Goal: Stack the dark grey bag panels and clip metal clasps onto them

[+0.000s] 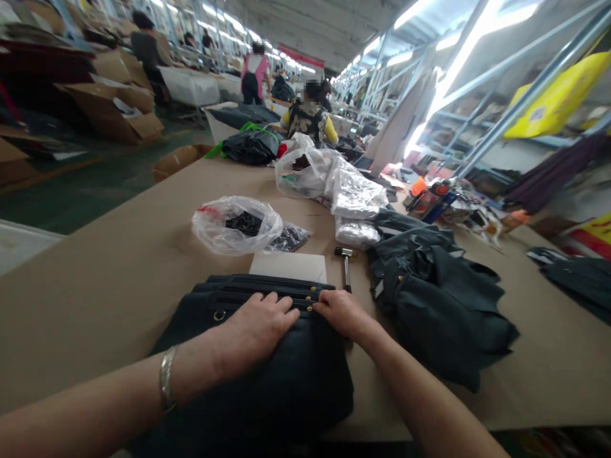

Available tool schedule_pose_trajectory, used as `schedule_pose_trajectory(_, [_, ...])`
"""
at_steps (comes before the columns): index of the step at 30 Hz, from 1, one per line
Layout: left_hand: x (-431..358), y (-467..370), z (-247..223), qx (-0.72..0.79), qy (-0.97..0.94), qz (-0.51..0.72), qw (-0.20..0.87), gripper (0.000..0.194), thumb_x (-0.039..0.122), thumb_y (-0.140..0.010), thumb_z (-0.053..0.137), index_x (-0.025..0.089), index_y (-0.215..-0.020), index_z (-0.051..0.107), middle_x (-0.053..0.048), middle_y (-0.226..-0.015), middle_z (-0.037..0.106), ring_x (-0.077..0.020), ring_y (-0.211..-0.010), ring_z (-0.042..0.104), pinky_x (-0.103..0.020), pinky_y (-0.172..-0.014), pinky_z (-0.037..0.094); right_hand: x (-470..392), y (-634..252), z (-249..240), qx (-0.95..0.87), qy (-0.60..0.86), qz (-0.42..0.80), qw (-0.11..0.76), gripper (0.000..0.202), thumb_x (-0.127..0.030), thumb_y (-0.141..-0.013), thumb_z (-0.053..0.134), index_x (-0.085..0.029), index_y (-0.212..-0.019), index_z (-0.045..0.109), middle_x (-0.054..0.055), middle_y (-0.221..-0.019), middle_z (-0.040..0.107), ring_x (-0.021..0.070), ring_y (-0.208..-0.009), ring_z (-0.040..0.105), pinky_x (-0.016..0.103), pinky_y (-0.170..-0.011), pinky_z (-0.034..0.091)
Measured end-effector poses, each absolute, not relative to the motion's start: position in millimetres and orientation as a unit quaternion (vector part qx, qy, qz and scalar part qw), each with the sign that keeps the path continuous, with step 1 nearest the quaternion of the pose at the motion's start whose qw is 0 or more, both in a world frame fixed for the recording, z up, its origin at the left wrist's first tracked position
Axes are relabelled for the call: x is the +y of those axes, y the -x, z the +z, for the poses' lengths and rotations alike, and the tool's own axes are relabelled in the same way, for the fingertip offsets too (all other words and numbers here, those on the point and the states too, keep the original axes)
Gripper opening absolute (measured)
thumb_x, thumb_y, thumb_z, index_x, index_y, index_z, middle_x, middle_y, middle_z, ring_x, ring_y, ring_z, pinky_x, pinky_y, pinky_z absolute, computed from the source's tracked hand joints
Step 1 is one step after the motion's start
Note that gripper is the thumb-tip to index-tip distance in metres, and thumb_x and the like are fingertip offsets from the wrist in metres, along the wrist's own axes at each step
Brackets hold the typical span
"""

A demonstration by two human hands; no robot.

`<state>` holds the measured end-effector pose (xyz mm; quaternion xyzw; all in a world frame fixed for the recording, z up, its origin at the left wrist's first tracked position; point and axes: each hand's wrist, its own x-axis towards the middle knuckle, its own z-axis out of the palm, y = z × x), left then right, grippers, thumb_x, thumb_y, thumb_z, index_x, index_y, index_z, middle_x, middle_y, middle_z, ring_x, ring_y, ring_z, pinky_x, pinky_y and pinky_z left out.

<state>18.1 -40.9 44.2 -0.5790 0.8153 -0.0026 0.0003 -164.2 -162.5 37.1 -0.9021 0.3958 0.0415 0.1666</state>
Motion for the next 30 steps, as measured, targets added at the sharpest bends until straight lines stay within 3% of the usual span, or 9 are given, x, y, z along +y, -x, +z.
schedule_pose_trajectory(4, [-39.9,-10.8,19.6,0.819,0.573,0.029,-0.006,0.038,0.011,-0.080,0.045,0.025,-0.114,0.056,-0.011,-0.118,0.054,-0.0350,-0.101,0.052,-0.049,-0.074,0.045,-181.8,189.4,78.7,0.386,0.918,0.043,0.079,0.021,-0.033,-0.088,0.045,-0.025,-0.101,0.060,0.002,-0.103,0.061,0.0167,-0.090,0.055,0.026,-0.070,0.034])
schedule_pose_trajectory(7, [-39.8,-14.8,16.7,0.818,0.575,0.032,-0.013,0.035,0.011,-0.081,0.044,0.026,-0.110,0.057,-0.010,-0.118,0.054,-0.0352,-0.100,0.052,-0.050,-0.073,0.046,-212.7,224.5,116.9,0.404,0.910,0.088,-0.034,0.026,-0.026,-0.089,0.039,-0.023,-0.096,0.064,0.005,-0.097,0.061,0.0198,-0.090,0.054,0.029,-0.070,0.035])
schedule_pose_trajectory(10, [-41.3,-16.4,19.2,0.814,0.581,0.027,-0.019,0.034,0.012,-0.082,0.043,0.025,-0.109,0.058,-0.010,-0.119,0.054,-0.0349,-0.101,0.051,-0.050,-0.074,0.046,-239.3,254.8,137.1,0.366,0.909,0.191,-0.059,0.028,-0.016,-0.082,0.044,-0.028,-0.093,0.067,0.005,-0.097,0.061,0.0232,-0.093,0.051,0.032,-0.071,0.035])
schedule_pose_trajectory(13, [-43.4,-14.8,20.4,0.811,0.583,0.023,-0.023,0.036,0.010,-0.083,0.041,0.025,-0.110,0.058,-0.010,-0.118,0.054,-0.0329,-0.100,0.052,-0.049,-0.077,0.045,-248.0,267.4,131.7,0.305,0.900,0.300,-0.082,0.033,-0.012,-0.080,0.045,-0.031,-0.096,0.068,0.005,-0.103,0.061,0.0277,-0.100,0.049,0.042,-0.082,0.035])
schedule_pose_trajectory(19, [-42.8,-12.5,24.9,0.809,0.587,0.025,-0.014,0.037,0.010,-0.082,0.041,0.024,-0.112,0.058,-0.013,-0.119,0.053,-0.0337,-0.102,0.051,-0.049,-0.078,0.044,-239.9,260.1,101.6,0.278,0.886,0.358,-0.099,0.028,-0.009,-0.078,0.051,-0.020,-0.096,0.069,0.012,-0.105,0.063,0.0314,-0.105,0.050,0.060,-0.098,0.020])
schedule_pose_trajectory(22, [-41.6,-12.7,27.6,0.812,0.583,0.028,-0.016,0.038,0.009,-0.082,0.040,0.022,-0.112,0.058,-0.014,-0.117,0.053,-0.0321,-0.099,0.051,-0.048,-0.077,0.044,-237.7,252.6,107.6,0.279,0.882,0.361,-0.116,0.021,-0.007,-0.076,0.054,-0.015,-0.087,0.070,0.015,-0.100,0.064,0.0327,-0.106,0.050,0.059,-0.099,0.020])
schedule_pose_trajectory(24, [-41.4,-13.3,27.2,0.814,0.580,0.032,-0.017,0.039,0.008,-0.082,0.039,0.022,-0.112,0.058,-0.013,-0.117,0.053,-0.0315,-0.098,0.051,-0.047,-0.077,0.045,-238.8,247.7,122.3,0.277,0.886,0.350,-0.123,0.021,-0.007,-0.077,0.051,-0.014,-0.086,0.069,0.016,-0.100,0.063,0.0331,-0.105,0.051,0.055,-0.094,0.027])
schedule_pose_trajectory(27, [-43.0,-15.3,27.6,0.815,0.578,0.045,-0.015,0.037,0.010,-0.082,0.040,0.023,-0.111,0.059,-0.014,-0.116,0.053,-0.0308,-0.099,0.052,-0.045,-0.077,0.045,-242.9,241.5,156.0,0.269,0.900,0.320,-0.120,0.028,-0.006,-0.075,0.048,-0.018,-0.093,0.065,0.011,-0.101,0.062,0.0286,-0.099,0.053,0.042,-0.082,0.037])
schedule_pose_trajectory(30, [-47.5,-17.0,41.2,0.815,0.574,0.082,-0.014,0.026,0.016,-0.083,0.046,0.020,-0.103,0.062,-0.013,-0.109,0.056,-0.0273,-0.094,0.055,-0.041,-0.076,0.047,-242.9,239.2,195.3,0.260,0.914,0.287,-0.118,0.029,-0.006,-0.066,0.052,-0.020,-0.090,0.060,0.005,-0.096,0.061,0.0235,-0.094,0.054,0.034,-0.076,0.036])
